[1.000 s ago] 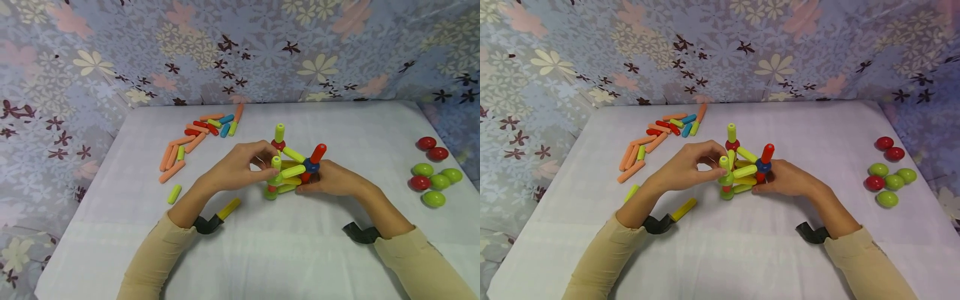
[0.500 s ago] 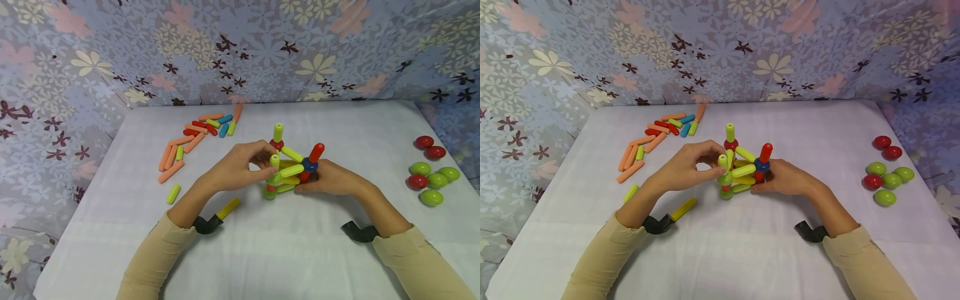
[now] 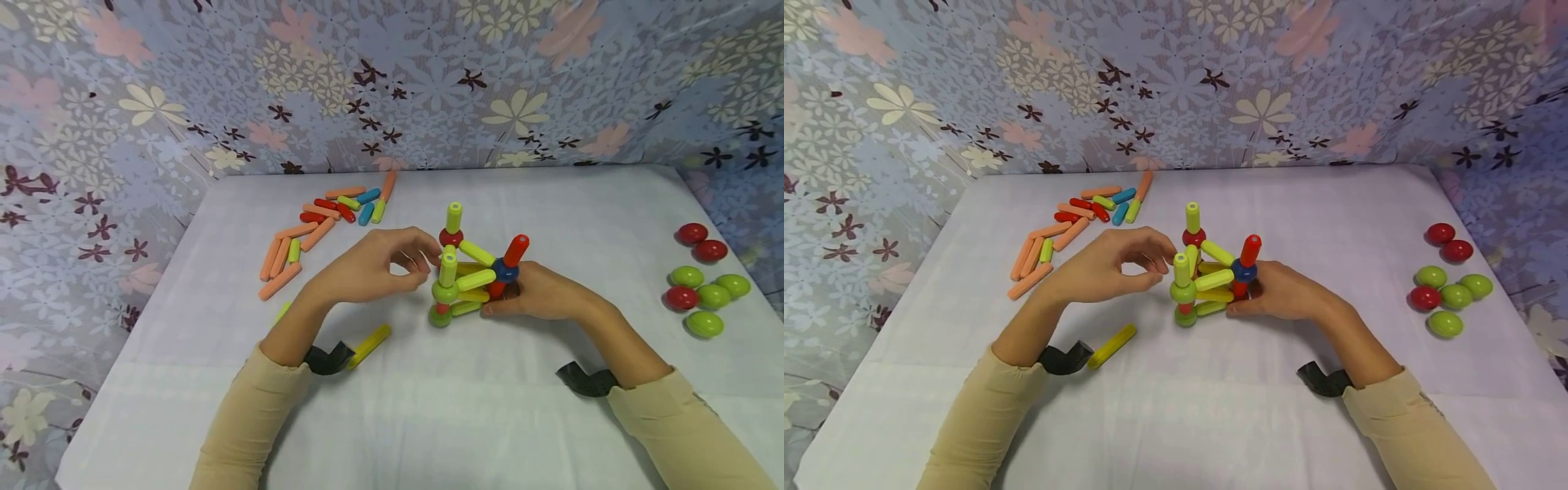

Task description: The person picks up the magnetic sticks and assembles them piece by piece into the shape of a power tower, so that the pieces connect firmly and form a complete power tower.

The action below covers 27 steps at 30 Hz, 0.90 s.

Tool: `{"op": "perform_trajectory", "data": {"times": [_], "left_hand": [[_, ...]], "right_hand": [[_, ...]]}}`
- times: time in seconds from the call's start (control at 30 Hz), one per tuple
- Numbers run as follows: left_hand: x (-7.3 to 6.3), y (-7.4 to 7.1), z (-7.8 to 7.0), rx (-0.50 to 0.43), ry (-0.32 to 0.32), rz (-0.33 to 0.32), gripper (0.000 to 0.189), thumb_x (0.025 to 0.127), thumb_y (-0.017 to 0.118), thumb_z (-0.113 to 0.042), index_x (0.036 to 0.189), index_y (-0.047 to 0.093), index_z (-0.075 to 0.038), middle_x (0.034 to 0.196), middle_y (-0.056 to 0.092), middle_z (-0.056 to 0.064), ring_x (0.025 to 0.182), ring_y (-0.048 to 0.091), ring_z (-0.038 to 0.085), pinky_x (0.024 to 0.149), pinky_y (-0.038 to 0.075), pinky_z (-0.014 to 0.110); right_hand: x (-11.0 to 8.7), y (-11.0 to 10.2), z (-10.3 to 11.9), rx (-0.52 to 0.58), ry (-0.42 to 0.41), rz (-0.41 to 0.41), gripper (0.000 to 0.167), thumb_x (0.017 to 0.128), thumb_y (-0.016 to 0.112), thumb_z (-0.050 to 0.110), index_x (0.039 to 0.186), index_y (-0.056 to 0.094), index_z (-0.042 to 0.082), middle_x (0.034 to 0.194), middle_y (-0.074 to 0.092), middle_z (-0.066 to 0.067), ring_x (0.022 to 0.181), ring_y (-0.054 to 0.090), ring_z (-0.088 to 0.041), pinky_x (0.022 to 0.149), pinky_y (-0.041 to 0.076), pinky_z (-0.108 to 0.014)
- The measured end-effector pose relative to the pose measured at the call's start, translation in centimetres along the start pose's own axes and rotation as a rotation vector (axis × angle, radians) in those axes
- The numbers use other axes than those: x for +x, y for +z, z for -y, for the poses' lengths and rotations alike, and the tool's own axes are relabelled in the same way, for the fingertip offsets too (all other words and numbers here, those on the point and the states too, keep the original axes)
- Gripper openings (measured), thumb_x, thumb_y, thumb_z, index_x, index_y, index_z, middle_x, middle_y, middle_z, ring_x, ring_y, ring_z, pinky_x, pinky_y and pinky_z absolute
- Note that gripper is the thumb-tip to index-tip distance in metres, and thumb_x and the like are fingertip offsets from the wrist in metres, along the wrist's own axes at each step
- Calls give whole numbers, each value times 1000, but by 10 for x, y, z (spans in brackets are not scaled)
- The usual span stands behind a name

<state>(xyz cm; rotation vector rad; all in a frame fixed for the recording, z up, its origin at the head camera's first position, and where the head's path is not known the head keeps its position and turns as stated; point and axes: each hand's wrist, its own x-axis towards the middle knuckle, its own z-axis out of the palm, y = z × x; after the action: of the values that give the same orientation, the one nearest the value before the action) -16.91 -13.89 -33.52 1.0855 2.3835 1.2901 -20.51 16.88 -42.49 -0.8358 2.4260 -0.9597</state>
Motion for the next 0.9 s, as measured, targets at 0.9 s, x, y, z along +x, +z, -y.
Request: {"op": "perform_trajectory", "data": {"times": [0.9], "left_hand": [[-108,-74,80,546,-827,-37,30,89,68,-23,111,58,-5,93,59,7,81,53,24,67,45,37]], "right_hand": [[1,0,1,2,4,10,43,73,83,43,100,63,16,76,56,0,72,51,-20,62,39,-34]]}}
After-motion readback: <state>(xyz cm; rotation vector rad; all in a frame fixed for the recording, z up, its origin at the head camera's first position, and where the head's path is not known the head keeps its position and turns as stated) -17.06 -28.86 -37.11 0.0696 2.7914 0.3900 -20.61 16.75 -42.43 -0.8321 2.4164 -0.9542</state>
